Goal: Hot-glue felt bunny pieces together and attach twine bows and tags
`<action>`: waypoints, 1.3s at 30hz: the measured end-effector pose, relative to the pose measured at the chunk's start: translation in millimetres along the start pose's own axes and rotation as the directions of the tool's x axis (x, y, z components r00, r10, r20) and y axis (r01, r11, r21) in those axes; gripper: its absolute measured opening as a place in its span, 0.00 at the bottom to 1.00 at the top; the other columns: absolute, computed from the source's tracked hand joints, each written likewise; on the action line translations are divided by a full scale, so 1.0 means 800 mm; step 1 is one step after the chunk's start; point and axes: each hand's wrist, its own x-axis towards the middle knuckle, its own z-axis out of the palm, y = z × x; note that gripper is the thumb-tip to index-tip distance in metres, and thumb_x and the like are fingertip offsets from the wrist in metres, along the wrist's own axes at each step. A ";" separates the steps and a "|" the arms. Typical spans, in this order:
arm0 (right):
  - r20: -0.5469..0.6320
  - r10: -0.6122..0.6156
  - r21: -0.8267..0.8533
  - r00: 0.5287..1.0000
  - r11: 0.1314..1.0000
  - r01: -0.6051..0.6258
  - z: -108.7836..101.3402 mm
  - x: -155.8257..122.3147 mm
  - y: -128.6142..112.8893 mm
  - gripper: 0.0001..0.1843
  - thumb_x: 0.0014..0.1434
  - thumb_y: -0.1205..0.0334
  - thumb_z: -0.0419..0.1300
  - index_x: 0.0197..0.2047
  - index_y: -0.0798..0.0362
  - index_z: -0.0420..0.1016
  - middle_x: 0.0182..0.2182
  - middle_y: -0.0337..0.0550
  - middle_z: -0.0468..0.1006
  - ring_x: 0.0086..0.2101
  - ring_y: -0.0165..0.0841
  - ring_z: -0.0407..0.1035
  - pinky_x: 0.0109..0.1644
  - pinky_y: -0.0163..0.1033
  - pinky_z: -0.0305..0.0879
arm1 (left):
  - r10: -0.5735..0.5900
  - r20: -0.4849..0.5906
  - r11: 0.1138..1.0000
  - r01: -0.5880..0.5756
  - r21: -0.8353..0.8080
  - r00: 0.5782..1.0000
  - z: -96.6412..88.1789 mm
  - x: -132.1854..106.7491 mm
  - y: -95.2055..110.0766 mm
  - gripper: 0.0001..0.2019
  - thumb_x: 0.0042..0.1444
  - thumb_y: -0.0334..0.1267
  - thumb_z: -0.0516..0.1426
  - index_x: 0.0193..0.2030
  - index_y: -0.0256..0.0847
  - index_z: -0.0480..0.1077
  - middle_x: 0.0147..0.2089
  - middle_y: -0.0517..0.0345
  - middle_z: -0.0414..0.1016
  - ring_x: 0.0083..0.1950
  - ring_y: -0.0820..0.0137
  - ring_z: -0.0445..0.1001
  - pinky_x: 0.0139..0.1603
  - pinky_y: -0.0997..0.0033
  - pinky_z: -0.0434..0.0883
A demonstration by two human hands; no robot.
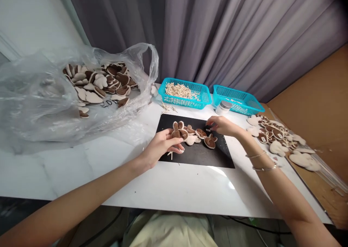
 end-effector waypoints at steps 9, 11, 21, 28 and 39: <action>0.169 0.009 -0.063 0.986 0.998 0.002 0.015 0.019 0.025 0.16 0.40 0.79 0.52 0.32 0.54 0.69 0.27 0.40 0.72 0.27 0.30 0.65 0.28 0.31 0.59 | 0.007 0.043 1.000 -0.006 -0.018 0.999 0.000 -0.002 -0.004 0.11 0.51 0.34 0.59 0.41 0.34 0.68 0.37 0.54 0.72 0.32 0.73 0.74 0.29 0.75 0.72; 0.172 0.023 -0.072 0.985 0.997 -0.010 0.015 0.017 0.026 0.13 0.42 0.78 0.52 0.31 0.54 0.68 0.26 0.39 0.71 0.26 0.30 0.64 0.27 0.31 0.58 | 0.012 0.037 1.000 -0.011 -0.020 0.999 -0.001 -0.002 -0.002 0.11 0.51 0.35 0.59 0.41 0.34 0.68 0.37 0.54 0.72 0.32 0.73 0.73 0.30 0.75 0.72; -0.057 0.022 -0.155 0.998 0.987 -0.030 0.021 -0.007 -0.008 0.12 0.48 0.79 0.49 0.30 0.55 0.67 0.32 0.45 0.71 0.31 0.32 0.64 0.33 0.34 0.59 | -0.002 -0.015 0.999 0.002 -0.037 1.000 0.000 -0.001 0.006 0.08 0.51 0.32 0.59 0.39 0.32 0.68 0.36 0.55 0.71 0.31 0.74 0.73 0.32 0.74 0.73; -0.049 -0.511 -0.350 0.858 0.814 0.464 0.057 -0.059 -0.123 0.14 0.61 0.77 0.45 0.38 0.57 0.71 0.32 0.47 0.71 0.34 0.35 0.64 0.36 0.38 0.61 | 0.021 -0.003 0.998 -0.021 -0.053 1.000 -0.003 0.001 0.001 0.09 0.52 0.32 0.58 0.40 0.32 0.69 0.38 0.53 0.71 0.32 0.75 0.72 0.31 0.76 0.72; 0.093 -0.653 -0.614 0.751 0.557 0.560 0.081 -0.038 -0.143 0.15 0.62 0.77 0.46 0.35 0.63 0.74 0.28 0.50 0.72 0.28 0.35 0.64 0.30 0.41 0.61 | 0.026 -0.028 0.996 -0.028 -0.083 0.999 -0.007 0.003 -0.004 0.09 0.52 0.31 0.59 0.40 0.32 0.68 0.38 0.53 0.72 0.31 0.76 0.72 0.30 0.78 0.71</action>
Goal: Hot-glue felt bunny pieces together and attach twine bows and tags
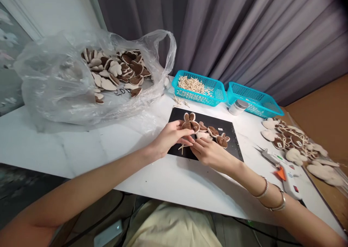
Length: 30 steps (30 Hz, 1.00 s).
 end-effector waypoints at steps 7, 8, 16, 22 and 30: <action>-0.024 0.456 0.700 0.890 0.644 -0.311 0.003 -0.017 0.002 0.11 0.64 0.66 0.48 0.41 0.55 0.72 0.31 0.47 0.76 0.32 0.33 0.71 0.35 0.40 0.68 | -0.003 -0.003 1.000 0.003 0.004 1.000 0.001 -0.002 0.002 0.09 0.51 0.32 0.59 0.40 0.32 0.68 0.38 0.53 0.71 0.31 0.75 0.72 0.31 0.75 0.73; 0.047 0.545 0.815 0.837 0.464 -0.347 0.000 -0.020 0.001 0.10 0.64 0.64 0.50 0.41 0.54 0.72 0.31 0.45 0.77 0.31 0.32 0.72 0.35 0.39 0.70 | 0.003 -0.001 1.000 -0.003 0.005 1.000 0.001 -0.002 0.002 0.09 0.51 0.32 0.59 0.40 0.33 0.68 0.38 0.53 0.71 0.31 0.75 0.72 0.31 0.74 0.73; 0.385 0.649 0.918 0.656 -0.345 -0.198 -0.033 -0.036 -0.003 0.09 0.55 0.56 0.61 0.35 0.54 0.73 0.27 0.44 0.80 0.26 0.31 0.75 0.30 0.37 0.73 | -0.008 0.048 0.998 0.005 0.068 0.999 0.004 -0.001 -0.014 0.13 0.50 0.34 0.60 0.42 0.34 0.67 0.34 0.54 0.73 0.30 0.73 0.73 0.32 0.71 0.74; 0.379 0.665 0.925 0.644 -0.286 -0.249 -0.037 -0.043 0.003 0.09 0.54 0.57 0.62 0.35 0.54 0.75 0.27 0.42 0.79 0.27 0.32 0.74 0.31 0.38 0.73 | -0.122 0.109 0.993 0.121 0.018 0.987 0.013 -0.006 -0.012 0.14 0.51 0.32 0.60 0.45 0.33 0.67 0.41 0.49 0.76 0.35 0.69 0.77 0.37 0.71 0.74; 0.343 0.635 0.912 0.692 -0.047 -0.408 -0.032 -0.040 -0.003 0.08 0.56 0.62 0.57 0.39 0.53 0.74 0.29 0.41 0.76 0.26 0.29 0.70 0.29 0.35 0.69 | -0.215 0.138 0.962 0.233 -0.139 0.967 0.020 -0.009 -0.021 0.14 0.52 0.32 0.60 0.46 0.33 0.69 0.49 0.43 0.75 0.47 0.62 0.76 0.49 0.66 0.73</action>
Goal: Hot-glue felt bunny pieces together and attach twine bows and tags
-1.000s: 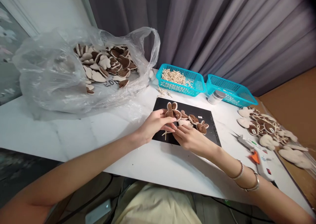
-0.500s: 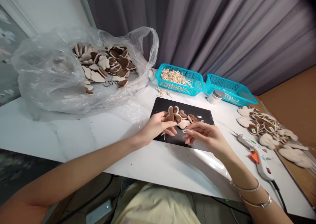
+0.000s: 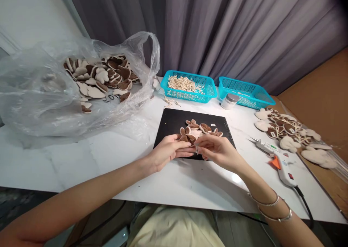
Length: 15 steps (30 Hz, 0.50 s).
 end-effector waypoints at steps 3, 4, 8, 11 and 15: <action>-0.054 -0.067 -0.047 0.996 0.997 0.065 0.008 0.000 0.003 0.07 0.56 0.65 0.55 0.40 0.52 0.69 0.29 0.40 0.76 0.28 0.30 0.70 0.30 0.35 0.70 | -0.024 -0.023 0.999 0.024 -0.021 0.999 0.001 0.001 -0.003 0.13 0.52 0.31 0.60 0.45 0.33 0.69 0.50 0.43 0.74 0.47 0.63 0.76 0.50 0.65 0.72; -0.073 -0.088 -0.079 0.993 0.994 0.082 0.011 0.000 0.004 0.06 0.57 0.66 0.55 0.40 0.51 0.68 0.29 0.40 0.76 0.28 0.30 0.70 0.31 0.35 0.70 | -0.018 -0.029 0.999 0.017 -0.030 0.999 0.001 0.001 -0.004 0.13 0.52 0.31 0.60 0.45 0.33 0.69 0.50 0.43 0.74 0.47 0.63 0.76 0.51 0.65 0.72; -0.177 -0.164 -0.219 0.970 0.968 0.123 0.024 0.000 0.009 0.05 0.57 0.66 0.54 0.38 0.51 0.67 0.29 0.41 0.74 0.29 0.31 0.70 0.31 0.35 0.69 | 0.017 -0.053 0.997 -0.021 -0.075 0.998 0.001 0.001 -0.003 0.13 0.52 0.31 0.60 0.45 0.33 0.69 0.50 0.44 0.74 0.48 0.62 0.75 0.54 0.63 0.70; -0.232 -0.203 -0.273 0.951 0.952 0.137 0.032 0.000 0.013 0.05 0.58 0.66 0.54 0.38 0.51 0.69 0.29 0.43 0.74 0.29 0.32 0.69 0.31 0.37 0.69 | 0.024 -0.088 0.994 -0.033 -0.102 0.996 0.001 0.003 -0.003 0.12 0.52 0.28 0.60 0.44 0.32 0.69 0.49 0.44 0.75 0.48 0.63 0.76 0.55 0.63 0.70; -0.248 -0.195 -0.196 0.949 0.969 0.148 0.029 0.002 0.015 0.11 0.60 0.63 0.52 0.42 0.52 0.74 0.34 0.46 0.73 0.30 0.32 0.69 0.31 0.37 0.71 | 0.026 -0.064 0.994 -0.032 -0.100 0.998 0.001 0.004 -0.004 0.12 0.53 0.29 0.58 0.45 0.32 0.69 0.49 0.45 0.75 0.49 0.64 0.75 0.56 0.65 0.70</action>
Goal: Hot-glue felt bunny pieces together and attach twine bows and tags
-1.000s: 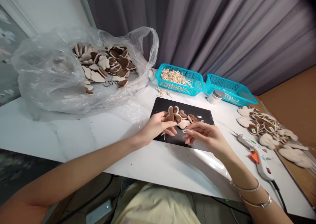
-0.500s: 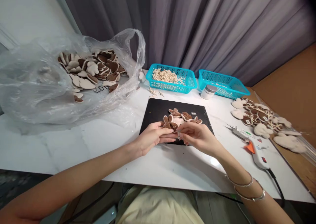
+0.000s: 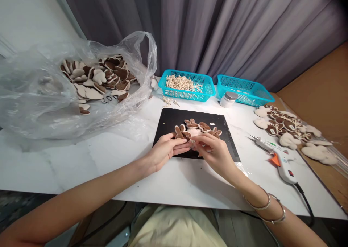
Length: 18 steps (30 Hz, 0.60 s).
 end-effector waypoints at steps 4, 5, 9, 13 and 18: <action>0.024 0.076 0.120 0.997 0.990 -0.078 -0.013 0.002 0.002 0.13 0.60 0.60 0.53 0.45 0.48 0.76 0.35 0.44 0.72 0.28 0.30 0.68 0.28 0.37 0.71 | -0.016 0.029 0.998 0.014 0.055 0.999 0.002 -0.003 0.002 0.14 0.54 0.32 0.59 0.48 0.34 0.68 0.50 0.45 0.75 0.48 0.63 0.76 0.56 0.64 0.70; 0.020 0.093 0.136 0.995 0.986 -0.095 -0.016 0.003 0.002 0.13 0.59 0.60 0.54 0.45 0.49 0.76 0.34 0.44 0.72 0.28 0.30 0.68 0.29 0.37 0.71 | -0.017 0.024 0.997 0.016 0.072 1.000 0.002 -0.004 0.003 0.14 0.53 0.32 0.59 0.48 0.34 0.68 0.50 0.45 0.75 0.48 0.63 0.76 0.55 0.64 0.70; -0.026 0.150 0.183 0.988 0.973 -0.143 -0.026 0.004 0.001 0.10 0.53 0.60 0.60 0.40 0.52 0.72 0.30 0.43 0.76 0.32 0.34 0.72 0.38 0.42 0.71 | 0.006 0.001 0.986 -0.006 0.168 1.000 0.003 -0.005 0.003 0.15 0.52 0.33 0.60 0.46 0.34 0.67 0.48 0.44 0.76 0.45 0.63 0.77 0.52 0.63 0.72; -0.009 0.179 0.155 0.984 0.972 -0.175 -0.028 0.005 -0.003 0.13 0.49 0.61 0.63 0.36 0.51 0.64 0.28 0.42 0.78 0.30 0.35 0.73 0.36 0.42 0.71 | 0.074 -0.008 0.946 -0.067 0.318 0.997 0.004 -0.002 -0.005 0.17 0.50 0.33 0.62 0.46 0.35 0.65 0.40 0.46 0.78 0.41 0.62 0.79 0.47 0.61 0.74; 0.058 0.179 0.069 0.982 0.981 -0.183 -0.027 0.002 -0.011 0.13 0.50 0.63 0.61 0.35 0.49 0.58 0.26 0.40 0.79 0.26 0.34 0.74 0.32 0.40 0.71 | 0.172 0.016 0.843 -0.155 0.516 0.985 0.003 0.000 -0.018 0.17 0.50 0.36 0.61 0.47 0.39 0.64 0.36 0.50 0.80 0.41 0.60 0.78 0.44 0.60 0.74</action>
